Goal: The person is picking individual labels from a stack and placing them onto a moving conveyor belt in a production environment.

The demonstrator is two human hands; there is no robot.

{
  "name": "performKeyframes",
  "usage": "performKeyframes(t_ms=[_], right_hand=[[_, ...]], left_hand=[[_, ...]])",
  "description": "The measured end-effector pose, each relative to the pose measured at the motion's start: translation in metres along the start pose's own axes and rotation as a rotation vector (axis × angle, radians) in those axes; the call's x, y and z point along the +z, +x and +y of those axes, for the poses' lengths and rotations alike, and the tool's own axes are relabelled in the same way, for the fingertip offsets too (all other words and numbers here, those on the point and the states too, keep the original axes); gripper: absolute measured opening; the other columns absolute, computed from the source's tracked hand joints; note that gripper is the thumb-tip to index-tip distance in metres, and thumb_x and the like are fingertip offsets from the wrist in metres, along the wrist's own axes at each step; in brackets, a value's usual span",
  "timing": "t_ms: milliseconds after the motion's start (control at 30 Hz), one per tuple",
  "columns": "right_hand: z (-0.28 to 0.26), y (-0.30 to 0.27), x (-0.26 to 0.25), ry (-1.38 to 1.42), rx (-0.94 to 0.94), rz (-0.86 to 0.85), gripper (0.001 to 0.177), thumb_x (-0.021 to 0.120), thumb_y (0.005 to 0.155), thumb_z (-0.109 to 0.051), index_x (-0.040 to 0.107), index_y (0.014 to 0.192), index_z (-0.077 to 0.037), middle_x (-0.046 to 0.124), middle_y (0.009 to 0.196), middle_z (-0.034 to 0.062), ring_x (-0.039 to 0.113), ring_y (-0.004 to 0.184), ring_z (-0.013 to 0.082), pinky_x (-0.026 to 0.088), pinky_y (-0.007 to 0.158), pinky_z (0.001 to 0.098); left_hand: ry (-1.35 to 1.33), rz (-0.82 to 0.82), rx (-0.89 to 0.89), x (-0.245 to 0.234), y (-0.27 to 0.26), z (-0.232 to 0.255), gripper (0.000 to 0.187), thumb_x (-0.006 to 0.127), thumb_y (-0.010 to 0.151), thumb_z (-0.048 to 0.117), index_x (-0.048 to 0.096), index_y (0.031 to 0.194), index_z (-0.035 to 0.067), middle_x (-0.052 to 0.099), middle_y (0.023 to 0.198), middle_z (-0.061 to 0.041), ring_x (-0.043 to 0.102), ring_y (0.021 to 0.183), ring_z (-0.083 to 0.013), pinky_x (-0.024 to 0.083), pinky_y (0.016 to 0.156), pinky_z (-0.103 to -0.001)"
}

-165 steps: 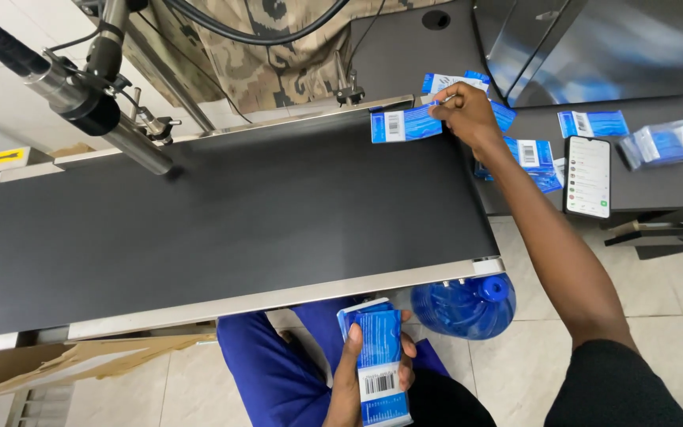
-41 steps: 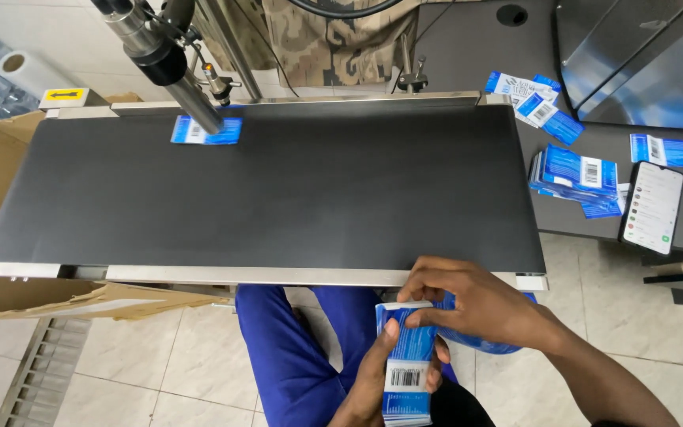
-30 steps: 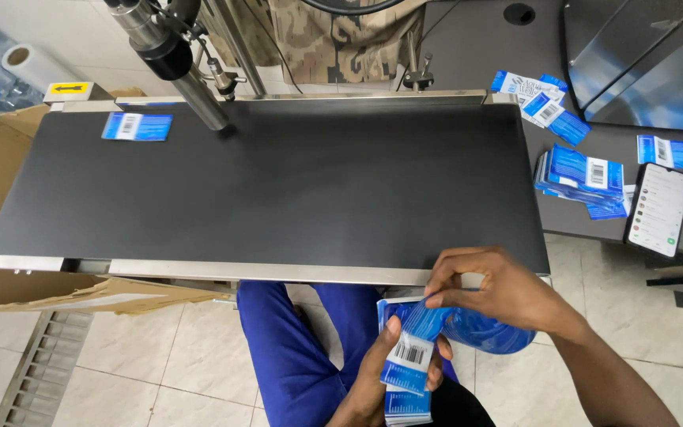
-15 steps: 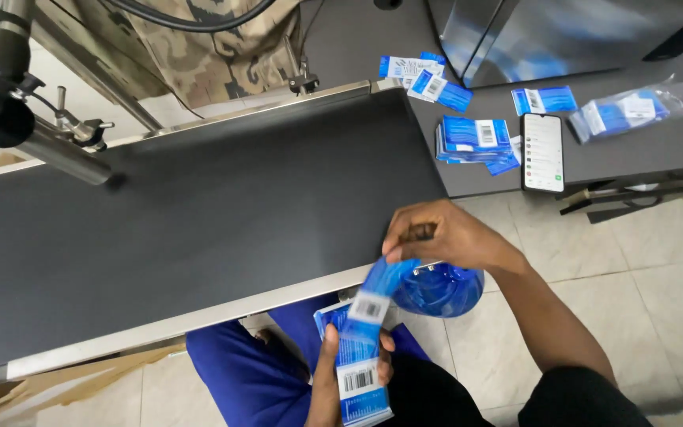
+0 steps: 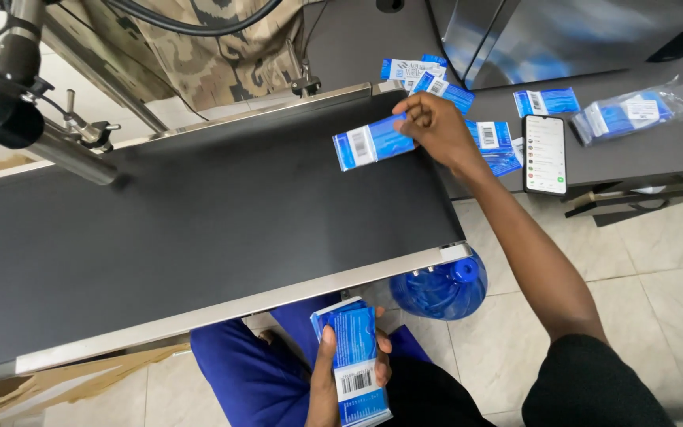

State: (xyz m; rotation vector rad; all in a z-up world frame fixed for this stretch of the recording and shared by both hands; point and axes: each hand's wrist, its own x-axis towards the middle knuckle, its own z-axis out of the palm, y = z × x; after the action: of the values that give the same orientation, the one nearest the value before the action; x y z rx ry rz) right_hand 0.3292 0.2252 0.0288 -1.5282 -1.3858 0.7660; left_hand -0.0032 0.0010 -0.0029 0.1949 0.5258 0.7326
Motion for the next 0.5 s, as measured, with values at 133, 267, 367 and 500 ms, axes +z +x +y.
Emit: performKeyframes(t_ms=[133, 267, 367, 500], right_hand=[[0.027, 0.036, 0.0, -0.071, -0.044, 0.022, 0.013, 0.081, 0.104, -0.012, 0.076, 0.115, -0.014, 0.061, 0.091, -0.0042, 0.056, 0.079, 0.0076, 0.051, 0.075, 0.0281], [0.032, 0.057, 0.003, -0.146, -0.062, 0.047, 0.015, 0.083, 0.101, -0.011, 0.076, 0.114, -0.016, 0.063, 0.09, -0.0035, 0.057, 0.079, 0.009, 0.051, 0.077, 0.0282], [0.031, 0.067, 0.011, -0.16, -0.024, 0.046, 0.015, 0.082, 0.101, -0.012, 0.075, 0.113, -0.017, 0.063, 0.089, -0.0039, 0.058, 0.081, 0.009, 0.051, 0.079, 0.0285], [0.036, 0.081, 0.019, -0.169, -0.038, 0.038, 0.015, 0.081, 0.101, -0.01, 0.076, 0.114, -0.014, 0.064, 0.088, -0.0029, 0.064, 0.087, 0.0116, 0.057, 0.087, 0.0327]], left_hand=[[-0.047, -0.006, -0.001, -0.003, -0.001, -0.001, 0.084, 0.055, 0.098, 0.062, 0.056, 0.15, -0.004, 0.072, 0.099, -0.019, 0.065, 0.063, -0.0208, 0.053, 0.058, -0.031], [-0.066, -0.017, -0.01, -0.003, 0.0, 0.001, 0.084, 0.055, 0.098, 0.061, 0.056, 0.151, -0.005, 0.071, 0.101, -0.02, 0.066, 0.065, -0.0214, 0.054, 0.059, -0.03], [-0.067, -0.016, 0.009, 0.0, 0.0, 0.003, 0.084, 0.054, 0.099, 0.06, 0.056, 0.151, -0.006, 0.072, 0.1, -0.02, 0.065, 0.063, -0.0207, 0.053, 0.059, -0.03], [-0.065, -0.013, 0.011, -0.004, 0.001, 0.003, 0.087, 0.054, 0.098, 0.061, 0.055, 0.153, -0.007, 0.072, 0.1, -0.019, 0.066, 0.064, -0.0209, 0.053, 0.059, -0.03]])
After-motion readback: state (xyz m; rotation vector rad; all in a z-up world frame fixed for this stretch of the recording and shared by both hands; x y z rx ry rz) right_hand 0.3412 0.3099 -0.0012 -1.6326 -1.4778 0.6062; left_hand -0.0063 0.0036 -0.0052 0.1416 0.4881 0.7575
